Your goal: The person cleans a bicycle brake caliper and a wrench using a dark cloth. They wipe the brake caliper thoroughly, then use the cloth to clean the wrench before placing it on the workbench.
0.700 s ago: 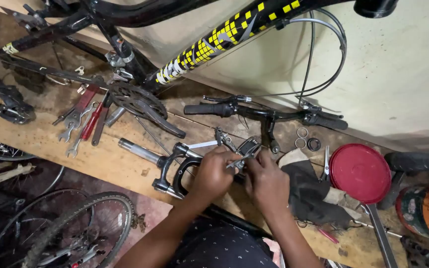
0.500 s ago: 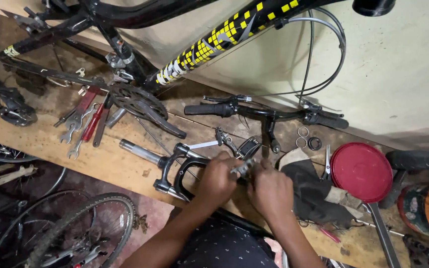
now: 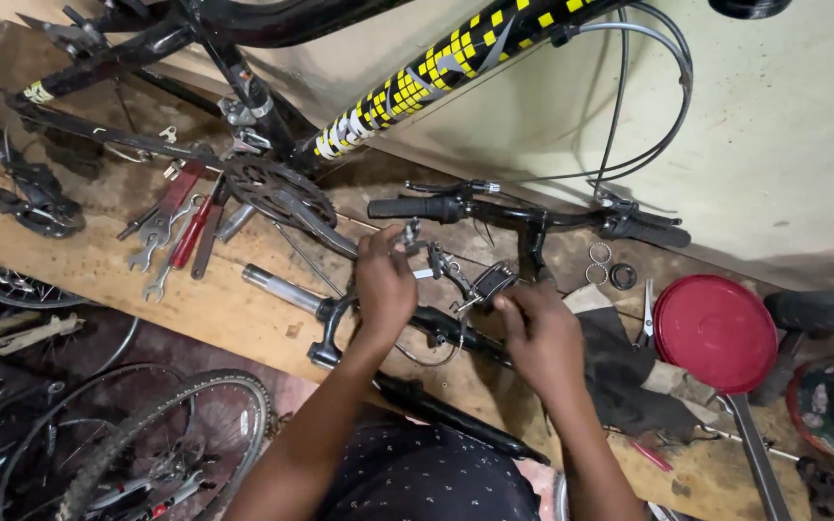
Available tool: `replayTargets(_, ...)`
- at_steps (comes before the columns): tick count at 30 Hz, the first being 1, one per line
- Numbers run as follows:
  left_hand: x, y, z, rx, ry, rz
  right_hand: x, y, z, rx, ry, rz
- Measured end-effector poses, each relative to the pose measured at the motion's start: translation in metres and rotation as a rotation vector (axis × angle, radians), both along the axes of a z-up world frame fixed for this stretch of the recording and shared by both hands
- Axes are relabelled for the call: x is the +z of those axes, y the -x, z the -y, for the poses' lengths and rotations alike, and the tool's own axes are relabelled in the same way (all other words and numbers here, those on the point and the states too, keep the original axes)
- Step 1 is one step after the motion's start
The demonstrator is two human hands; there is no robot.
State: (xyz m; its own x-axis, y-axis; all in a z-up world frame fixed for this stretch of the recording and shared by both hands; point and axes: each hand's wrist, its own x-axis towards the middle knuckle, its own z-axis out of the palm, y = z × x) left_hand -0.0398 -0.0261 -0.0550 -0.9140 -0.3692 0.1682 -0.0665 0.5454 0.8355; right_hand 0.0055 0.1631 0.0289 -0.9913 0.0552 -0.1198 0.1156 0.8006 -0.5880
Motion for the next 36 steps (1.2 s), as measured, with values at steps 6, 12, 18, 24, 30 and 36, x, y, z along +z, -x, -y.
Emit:
replayTargets(6,-0.007,-0.001,0.008,-0.101,0.06,0.105,-0.02,0.034,0.028,0.16,-0.149,0.082)
replayTargets(12,0.001,0.003,0.032,-0.061,0.305,0.176,-0.072,0.059,0.049,0.256,-0.426,0.168)
replayTargets(18,-0.009,0.001,0.058,-0.057,0.332,0.109,-0.114,0.065,0.051,0.261,-0.538,0.14)
replayTargets(24,-0.015,-0.006,0.082,-0.069,0.39,-0.25,-0.11,0.071,0.055,0.251,-0.512,0.161)
replayTargets(30,0.03,-0.008,0.068,-0.441,0.02,-0.253,-0.032,0.041,0.059,0.08,-0.38,-0.079)
replayTargets(36,0.05,-0.022,0.006,-0.696,-0.881,0.105,0.02,0.005,0.064,0.037,-0.397,-0.285)
